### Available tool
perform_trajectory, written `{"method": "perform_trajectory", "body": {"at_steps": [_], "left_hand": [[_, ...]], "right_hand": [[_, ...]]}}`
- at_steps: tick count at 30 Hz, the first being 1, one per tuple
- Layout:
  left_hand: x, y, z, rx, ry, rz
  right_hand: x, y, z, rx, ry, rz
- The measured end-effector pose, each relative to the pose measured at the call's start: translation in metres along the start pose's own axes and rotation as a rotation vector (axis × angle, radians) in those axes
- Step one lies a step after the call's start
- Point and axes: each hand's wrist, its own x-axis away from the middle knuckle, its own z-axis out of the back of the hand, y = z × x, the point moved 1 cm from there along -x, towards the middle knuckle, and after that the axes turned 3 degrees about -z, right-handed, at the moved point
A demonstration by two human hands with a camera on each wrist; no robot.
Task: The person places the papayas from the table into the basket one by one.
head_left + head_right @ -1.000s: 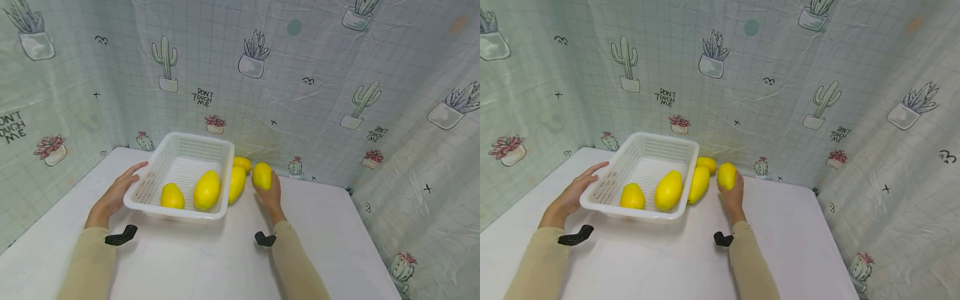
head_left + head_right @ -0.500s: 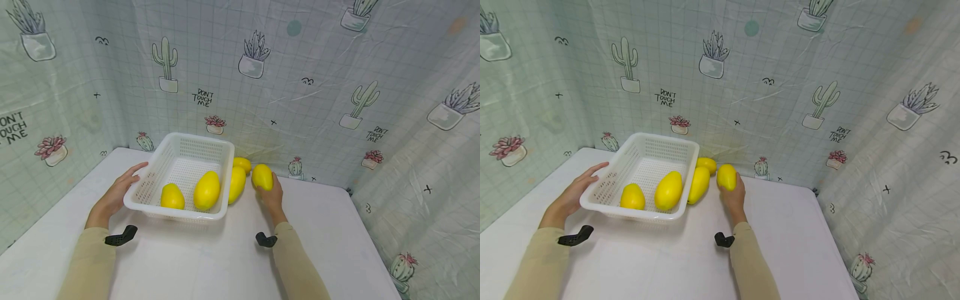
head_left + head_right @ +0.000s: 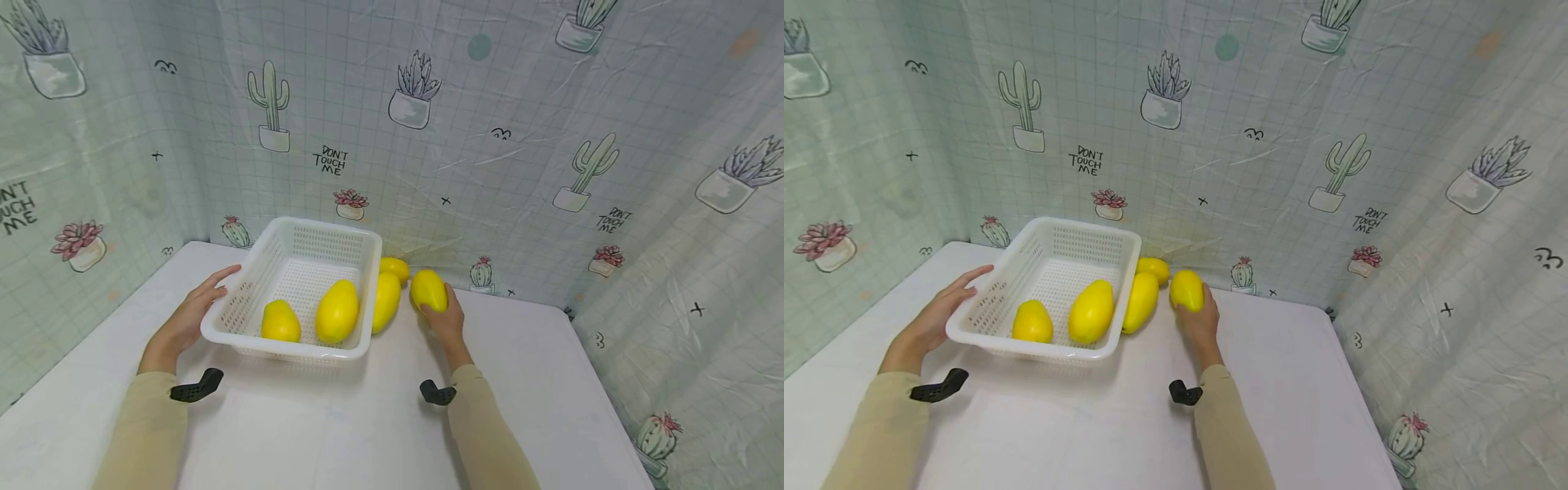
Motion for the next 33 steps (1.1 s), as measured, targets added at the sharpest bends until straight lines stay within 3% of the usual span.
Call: {"method": "perform_trajectory", "body": {"at_steps": [33], "left_hand": [[0.000, 0.002, 0.000, 0.006, -0.003, 0.002]], "right_hand": [[0.010, -0.006, 0.011, -0.077, -0.014, -0.055]]}}
